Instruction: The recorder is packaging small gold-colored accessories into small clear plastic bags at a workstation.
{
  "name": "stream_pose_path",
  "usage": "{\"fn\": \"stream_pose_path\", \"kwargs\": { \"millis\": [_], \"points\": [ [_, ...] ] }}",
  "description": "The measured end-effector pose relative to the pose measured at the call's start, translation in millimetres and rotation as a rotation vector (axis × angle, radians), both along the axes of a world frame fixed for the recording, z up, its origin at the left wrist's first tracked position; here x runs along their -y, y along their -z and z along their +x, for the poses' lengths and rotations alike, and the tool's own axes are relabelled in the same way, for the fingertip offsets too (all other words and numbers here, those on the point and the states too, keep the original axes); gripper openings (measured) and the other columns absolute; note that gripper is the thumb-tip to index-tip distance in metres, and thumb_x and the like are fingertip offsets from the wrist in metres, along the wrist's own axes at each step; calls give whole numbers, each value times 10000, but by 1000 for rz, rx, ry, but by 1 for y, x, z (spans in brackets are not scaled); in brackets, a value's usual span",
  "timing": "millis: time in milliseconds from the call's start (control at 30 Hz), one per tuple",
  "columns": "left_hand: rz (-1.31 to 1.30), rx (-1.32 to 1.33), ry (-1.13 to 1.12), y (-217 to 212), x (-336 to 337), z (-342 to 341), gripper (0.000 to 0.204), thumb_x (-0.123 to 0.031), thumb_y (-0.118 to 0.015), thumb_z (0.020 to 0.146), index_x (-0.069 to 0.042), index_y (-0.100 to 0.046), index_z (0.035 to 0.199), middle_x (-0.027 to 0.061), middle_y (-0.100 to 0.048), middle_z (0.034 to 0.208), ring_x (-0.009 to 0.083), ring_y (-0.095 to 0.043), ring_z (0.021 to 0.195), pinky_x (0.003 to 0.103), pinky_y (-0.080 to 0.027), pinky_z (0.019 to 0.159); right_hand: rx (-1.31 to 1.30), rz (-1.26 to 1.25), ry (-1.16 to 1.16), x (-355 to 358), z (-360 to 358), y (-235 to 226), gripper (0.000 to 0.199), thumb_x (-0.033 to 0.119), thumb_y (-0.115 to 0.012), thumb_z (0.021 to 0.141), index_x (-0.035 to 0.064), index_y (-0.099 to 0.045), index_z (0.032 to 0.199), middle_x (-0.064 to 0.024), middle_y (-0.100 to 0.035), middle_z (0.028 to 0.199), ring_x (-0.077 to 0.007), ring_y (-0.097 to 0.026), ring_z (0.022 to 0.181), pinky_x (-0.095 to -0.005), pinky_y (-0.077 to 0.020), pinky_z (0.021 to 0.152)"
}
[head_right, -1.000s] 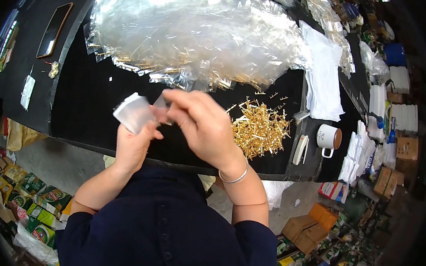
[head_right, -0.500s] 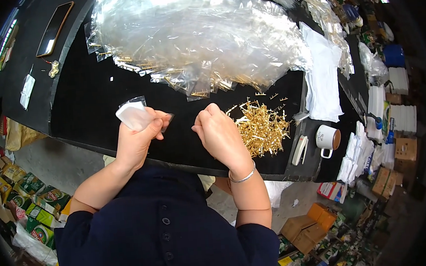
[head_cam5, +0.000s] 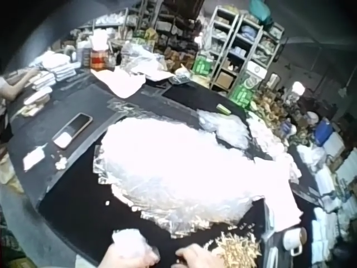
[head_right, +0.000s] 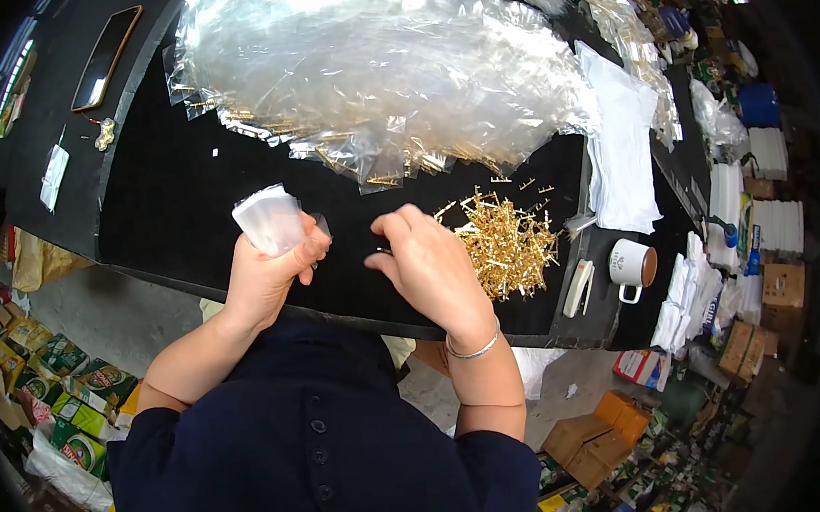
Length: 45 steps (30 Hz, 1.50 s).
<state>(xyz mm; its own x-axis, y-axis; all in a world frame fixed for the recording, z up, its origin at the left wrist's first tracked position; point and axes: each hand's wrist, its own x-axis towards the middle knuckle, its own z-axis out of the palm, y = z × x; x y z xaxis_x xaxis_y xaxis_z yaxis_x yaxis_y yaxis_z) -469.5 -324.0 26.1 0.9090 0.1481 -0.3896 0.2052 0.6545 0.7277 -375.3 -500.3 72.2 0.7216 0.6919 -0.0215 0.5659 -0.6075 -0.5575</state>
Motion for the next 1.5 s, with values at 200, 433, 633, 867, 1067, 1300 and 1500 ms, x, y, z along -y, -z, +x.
{"fn": "stream_pose_path", "kwargs": {
  "millis": [200,433,633,867,1067,1300,1500],
  "points": [
    [84,42,30,3,0,-2,242,-115,-752,826,-14,-605,990,77,-657,858,124,-615,720,212,-468,517,-17,-93,-64,3,-4,7,191,-33,-698,776,9,-633,950,-93,-600,820,-208,-609,660,-298,-493,582],
    [118,65,44,1,-1,-3,190,-98,-740,831,-15,-620,954,68,-656,858,119,-614,716,211,-474,519,-132,499,103,-22,-4,-22,145,-57,-706,781,-15,-667,914,-69,-630,850,-133,-603,690,-235,-481,575],
    [119,84,59,5,0,-6,183,-100,-724,856,-12,-615,974,63,-662,891,123,-623,728,208,-484,543,2,533,-100,-36,-6,-20,220,-56,-714,780,-7,-677,991,-82,-647,860,-137,-615,717,-234,-489,578],
    [187,125,-233,3,-2,2,167,-140,-655,922,-10,-614,1017,60,-653,901,110,-614,735,213,-478,557,171,516,-60,-42,9,-12,413,-54,-712,781,24,-618,1175,-92,-641,858,-164,-622,735,-230,-488,599],
    [-35,78,-243,3,-17,0,157,-145,-597,958,-6,-610,1031,73,-643,890,106,-593,733,223,-463,552,185,323,31,-32,12,-11,427,-65,-711,761,28,-604,1164,-78,-614,845,-163,-616,731,-268,-497,604],
    [113,75,-2,3,-5,0,147,-145,-652,918,-11,-611,962,85,-636,852,96,-568,691,195,-428,523,20,-136,-85,4,2,9,364,-83,-686,757,13,-606,1099,-67,-578,809,-157,-606,706,-289,-496,588],
    [77,64,56,6,-6,0,181,-150,-704,879,-15,-619,964,70,-639,842,84,-569,686,189,-421,504,-147,202,-17,-9,8,-4,218,-93,-638,809,-6,-647,1008,-59,-611,848,-113,-601,709,-235,-485,601]
  ]
}}
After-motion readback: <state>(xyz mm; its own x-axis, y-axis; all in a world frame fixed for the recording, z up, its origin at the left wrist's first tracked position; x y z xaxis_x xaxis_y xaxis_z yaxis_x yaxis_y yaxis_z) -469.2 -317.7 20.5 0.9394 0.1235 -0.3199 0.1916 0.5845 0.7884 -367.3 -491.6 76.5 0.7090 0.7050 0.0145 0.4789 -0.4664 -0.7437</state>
